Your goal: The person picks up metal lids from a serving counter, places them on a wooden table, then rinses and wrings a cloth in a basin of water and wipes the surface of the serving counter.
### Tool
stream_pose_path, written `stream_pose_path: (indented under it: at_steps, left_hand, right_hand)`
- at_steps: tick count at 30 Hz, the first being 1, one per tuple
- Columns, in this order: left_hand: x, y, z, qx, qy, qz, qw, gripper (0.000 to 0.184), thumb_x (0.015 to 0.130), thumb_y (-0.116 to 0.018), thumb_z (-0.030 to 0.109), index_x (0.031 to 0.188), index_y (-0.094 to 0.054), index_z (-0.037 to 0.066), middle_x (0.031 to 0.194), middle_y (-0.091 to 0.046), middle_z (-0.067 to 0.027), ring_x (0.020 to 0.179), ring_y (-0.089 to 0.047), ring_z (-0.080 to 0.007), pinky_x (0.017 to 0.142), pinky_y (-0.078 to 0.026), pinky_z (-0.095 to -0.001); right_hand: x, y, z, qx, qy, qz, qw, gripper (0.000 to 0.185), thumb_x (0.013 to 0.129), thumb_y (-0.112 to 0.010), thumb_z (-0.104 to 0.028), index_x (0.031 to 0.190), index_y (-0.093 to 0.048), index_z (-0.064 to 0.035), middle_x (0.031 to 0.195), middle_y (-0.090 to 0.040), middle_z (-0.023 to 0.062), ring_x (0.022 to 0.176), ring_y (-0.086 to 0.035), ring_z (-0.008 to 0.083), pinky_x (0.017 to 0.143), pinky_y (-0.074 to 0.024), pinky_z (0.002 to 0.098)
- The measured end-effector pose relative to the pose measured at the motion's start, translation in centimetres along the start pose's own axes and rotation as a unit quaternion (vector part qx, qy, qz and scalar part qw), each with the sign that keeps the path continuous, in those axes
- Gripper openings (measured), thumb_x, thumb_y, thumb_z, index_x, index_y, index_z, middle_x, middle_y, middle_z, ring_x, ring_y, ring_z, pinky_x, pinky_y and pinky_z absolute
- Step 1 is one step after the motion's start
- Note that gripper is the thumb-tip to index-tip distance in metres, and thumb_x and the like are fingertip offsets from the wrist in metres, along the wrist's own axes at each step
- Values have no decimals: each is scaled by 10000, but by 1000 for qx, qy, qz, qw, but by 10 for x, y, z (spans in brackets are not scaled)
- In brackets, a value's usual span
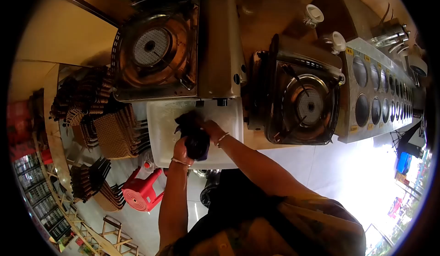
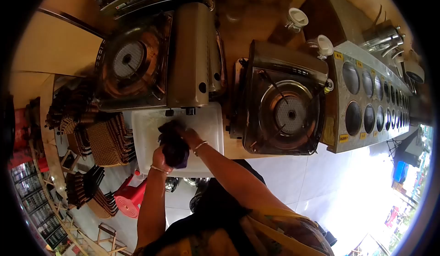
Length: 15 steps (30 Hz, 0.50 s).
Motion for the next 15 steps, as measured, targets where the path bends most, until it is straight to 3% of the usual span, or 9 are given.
stream_pose_path:
  at_steps: [1,2,6,10,11,12,13,14,15]
  left_hand:
    - [-5,-2,5,68,34,-3,997,304,789,-424,148,1049,-502,10,1017,-547,-122,937,-532,-226,813,-433,-324]
    - [-12,-4,7,135,70,-4,988,313,775,-445,138,1045,-500,-11,990,-558,-124,893,-554,-215,787,-448,-306]
    - [-21,-17,33,384,82,-5,920,372,688,-511,106,1025,-495,-52,850,-576,-64,762,-561,-169,682,-445,-231]
    - [4,28,57,673,-12,25,739,376,621,-484,72,983,-512,-25,851,-565,-80,768,-543,-177,712,-423,-261]
    - [9,36,50,670,-14,22,742,376,621,-484,72,983,-512,-25,851,-565,-80,768,-543,-177,712,-423,-261]
    - [12,41,51,692,-154,51,703,357,621,-508,81,967,-523,-6,836,-564,-99,754,-544,-212,703,-422,-285]
    - [10,39,54,700,-290,80,648,339,621,-531,90,951,-534,13,820,-563,-118,740,-545,-246,695,-422,-309]
    - [-3,17,52,772,-413,126,467,280,626,-540,52,905,-546,27,827,-557,-105,749,-546,-265,701,-427,-301]
    - [-2,14,42,771,-413,125,468,280,626,-540,52,905,-546,27,827,-557,-105,749,-546,-265,701,-427,-301]
  right_hand:
    - [6,0,15,242,-143,-99,955,355,790,-501,-335,1038,-519,-82,1019,-541,114,961,-504,239,835,-407,306]
    - [-31,-2,-41,278,-258,-54,924,416,804,-501,-282,1126,-439,-27,1091,-505,111,1005,-482,195,907,-358,305]
    - [-6,-7,-44,507,-137,-227,820,385,782,-543,-215,1088,-452,0,1035,-527,112,957,-510,197,860,-401,317]
    - [1,17,-37,310,-32,-5,950,301,713,-610,-199,945,-526,-27,959,-570,110,825,-567,229,744,-460,332]
    - [-3,23,-42,233,7,47,971,288,700,-614,-168,935,-527,-25,942,-574,119,803,-574,242,714,-469,342]
    - [-1,26,-36,228,9,48,972,288,700,-614,-168,935,-527,-25,942,-574,119,803,-574,242,714,-469,342]
    - [8,33,-24,23,85,93,992,305,699,-594,-142,971,-506,-34,954,-559,122,814,-560,257,714,-461,342]
    - [7,33,-26,-182,157,133,962,330,698,-574,-116,1007,-486,-42,966,-544,125,824,-546,272,714,-452,343]
    - [6,33,-22,-182,157,133,961,330,698,-574,-116,1007,-486,-42,966,-544,125,824,-546,272,714,-452,343]
Point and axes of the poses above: each hand's wrist, its own x-axis towards the middle knuckle, its own y-axis out of the back of the hand, z = x × y, the point moved 3 cm from there along x, towards the middle knuckle
